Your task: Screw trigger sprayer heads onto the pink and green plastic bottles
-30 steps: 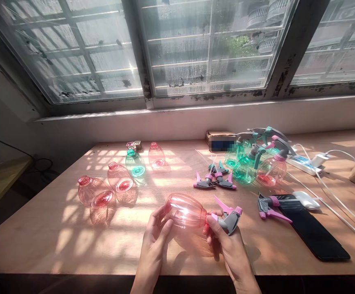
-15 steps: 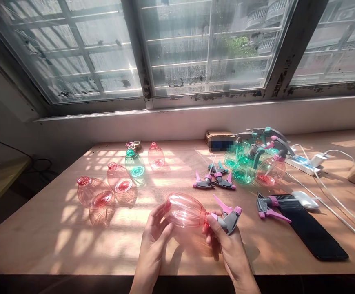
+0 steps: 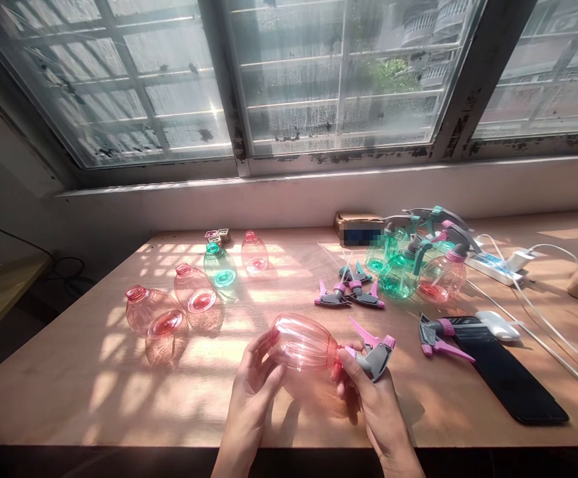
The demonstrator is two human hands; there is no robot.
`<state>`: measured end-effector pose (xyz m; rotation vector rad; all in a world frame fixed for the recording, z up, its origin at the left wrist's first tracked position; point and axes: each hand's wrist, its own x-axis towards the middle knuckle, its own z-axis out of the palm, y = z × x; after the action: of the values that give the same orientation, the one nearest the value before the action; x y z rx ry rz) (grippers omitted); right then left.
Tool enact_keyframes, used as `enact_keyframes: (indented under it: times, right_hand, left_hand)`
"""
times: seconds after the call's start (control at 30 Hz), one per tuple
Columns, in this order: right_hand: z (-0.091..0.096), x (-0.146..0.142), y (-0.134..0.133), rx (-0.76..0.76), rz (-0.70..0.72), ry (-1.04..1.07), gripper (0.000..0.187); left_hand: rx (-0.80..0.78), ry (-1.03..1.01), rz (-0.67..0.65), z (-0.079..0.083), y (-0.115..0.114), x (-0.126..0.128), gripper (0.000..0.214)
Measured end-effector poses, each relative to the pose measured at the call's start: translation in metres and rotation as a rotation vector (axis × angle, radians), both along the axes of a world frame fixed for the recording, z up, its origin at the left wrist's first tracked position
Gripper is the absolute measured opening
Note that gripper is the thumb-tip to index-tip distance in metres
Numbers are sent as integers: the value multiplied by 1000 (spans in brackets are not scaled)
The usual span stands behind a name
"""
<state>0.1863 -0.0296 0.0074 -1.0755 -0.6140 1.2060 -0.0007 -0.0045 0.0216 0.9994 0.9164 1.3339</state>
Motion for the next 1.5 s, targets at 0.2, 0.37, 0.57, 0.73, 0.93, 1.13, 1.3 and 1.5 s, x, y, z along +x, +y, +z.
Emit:
enact_keyframes:
  times: [0.2,0.37,0.57,0.73,0.93,1.13,1.3,1.5]
  right_hand:
    - [1,-1,0,-6,-35,14,47]
    - [-2,0,0,-14,-35,14,49]
    - [-5,2,0,-10,-13,4,46]
    - [-4,2,0,-14,-8,-23,44]
    - [-5,3,0,-7,-1,-14,39]
    - [-2,2,0,-2,-11,-1,40]
    - [0,2,0,-5,-12,2,41]
    - [-1,2,0,5,-13,6,37]
  left_hand:
    - [4,-16,-6,-4,1,-1,47]
    - [3,-14,22,-10,2,0,53]
    - [13,-6,9,-15,3,-2,54]
    - [15,6,-31,-12,4,-3,48]
    - [18,8,-25,-10,2,-3,47]
    - [17,2,-34,-14,3,-4,50]
    - [30,7,-60,-13,3,-5,48]
    - [29,19,-23,-17,4,-5,49]
